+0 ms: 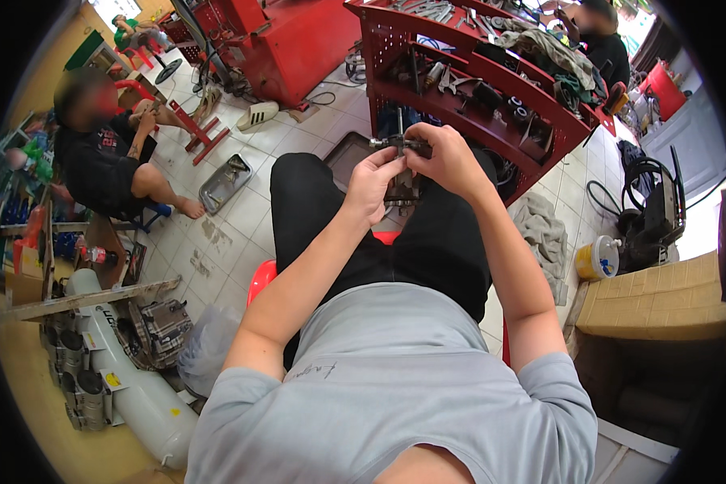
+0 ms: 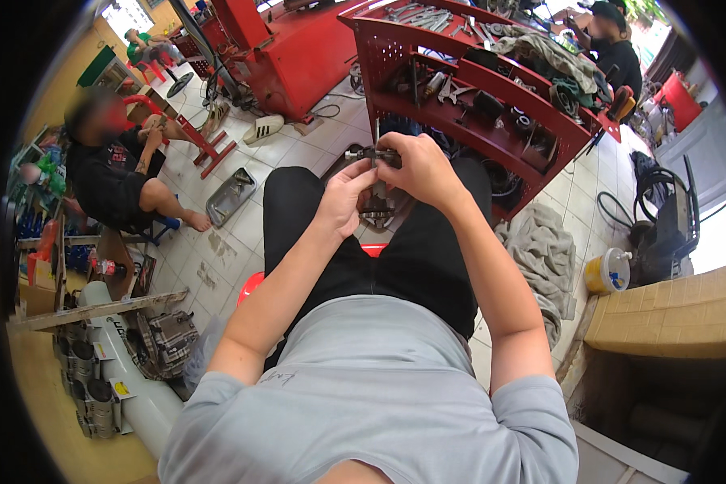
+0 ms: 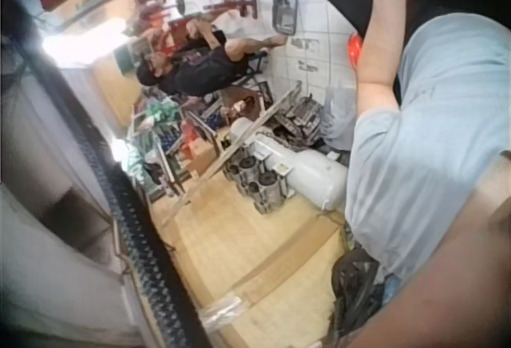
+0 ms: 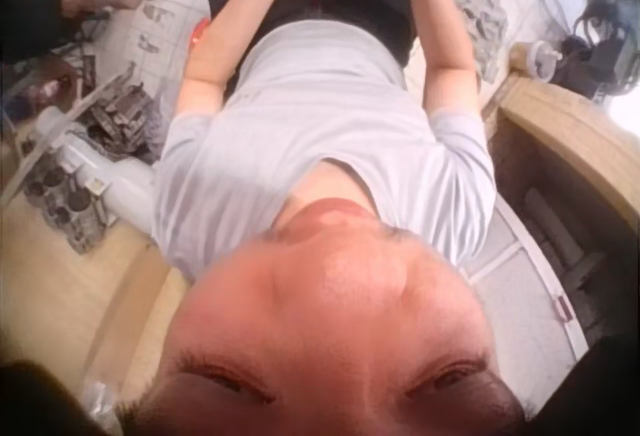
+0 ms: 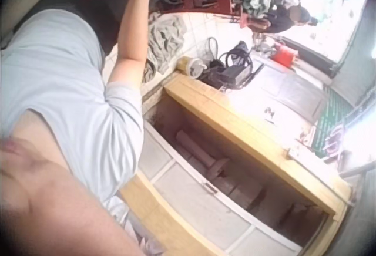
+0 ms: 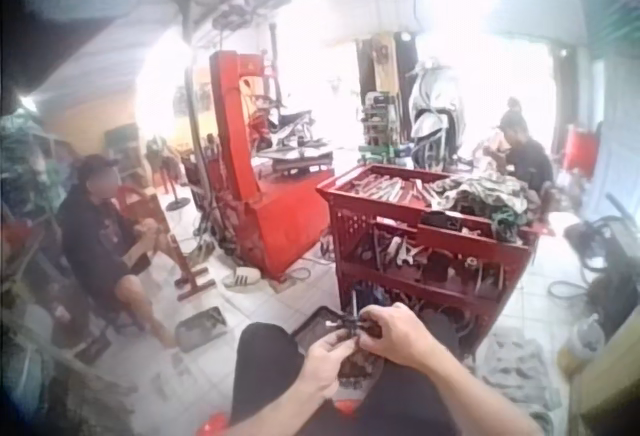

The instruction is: The person assembles a mechanical component, likely a carburetor, by hand. They insert a metal rod into the housing, attach a small ring, and secure it with a nut, tightening it with their fingers.

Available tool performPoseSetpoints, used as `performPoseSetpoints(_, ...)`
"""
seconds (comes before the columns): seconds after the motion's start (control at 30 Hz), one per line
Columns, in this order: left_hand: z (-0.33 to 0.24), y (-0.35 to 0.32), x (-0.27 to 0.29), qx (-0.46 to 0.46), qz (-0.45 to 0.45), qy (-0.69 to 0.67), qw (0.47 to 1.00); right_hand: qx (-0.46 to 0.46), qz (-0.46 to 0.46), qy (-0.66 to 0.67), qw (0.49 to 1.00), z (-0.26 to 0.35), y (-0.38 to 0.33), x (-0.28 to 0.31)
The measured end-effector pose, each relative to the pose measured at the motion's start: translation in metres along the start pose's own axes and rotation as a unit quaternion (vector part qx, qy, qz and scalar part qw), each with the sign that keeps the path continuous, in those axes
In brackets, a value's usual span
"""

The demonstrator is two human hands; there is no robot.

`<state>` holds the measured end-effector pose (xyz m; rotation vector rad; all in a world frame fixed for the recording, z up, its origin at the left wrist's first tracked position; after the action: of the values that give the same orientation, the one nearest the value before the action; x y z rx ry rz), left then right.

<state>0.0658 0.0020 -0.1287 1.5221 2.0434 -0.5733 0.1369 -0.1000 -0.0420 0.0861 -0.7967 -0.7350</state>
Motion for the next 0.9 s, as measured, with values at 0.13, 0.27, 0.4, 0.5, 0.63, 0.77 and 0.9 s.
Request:
performPoseSetpoints(0.13,0.007,-0.001,0.003,0.05,-0.025,-0.03,0.998,-0.01,0.036,-0.035,0.999,-0.004,0.001,-0.006)
performPoseSetpoints(0.27,0.004,-0.008,0.002,0.118,-0.034,-0.066,0.99,0.038,0.032,-0.079,0.996,0.0,0.0,-0.008)
performPoseSetpoints(0.4,0.01,-0.007,0.007,0.111,-0.072,-0.034,0.991,0.048,0.026,-0.091,0.994,0.003,-0.002,-0.012)
performPoseSetpoints(0.5,0.014,-0.009,0.011,0.117,-0.087,-0.029,0.989,0.035,0.018,-0.139,0.99,0.007,-0.004,-0.015)
performPoseSetpoints(0.63,0.018,-0.008,0.016,0.124,-0.1,-0.015,0.987,0.029,0.012,-0.195,0.98,0.006,-0.006,-0.021)
performPoseSetpoints(0.77,0.029,-0.007,0.021,0.141,-0.092,-0.036,0.985,0.038,0.021,-0.197,0.979,0.003,-0.008,-0.027)
performPoseSetpoints(0.9,0.03,-0.014,0.012,0.156,-0.072,-0.039,0.984,-0.001,0.061,-0.175,0.983,0.004,-0.009,-0.03)
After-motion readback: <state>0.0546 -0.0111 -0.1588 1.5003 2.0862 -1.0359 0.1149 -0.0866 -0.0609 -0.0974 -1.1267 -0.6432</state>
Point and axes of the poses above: each hand's wrist, its own y-axis towards the middle knuckle, its own x-axis out of the back of the hand, z = x × y, the point moved 5 cm from there along y, towards the middle knuckle, and after that the axes turned 4 degrees about -x, right-handed, at the moved point
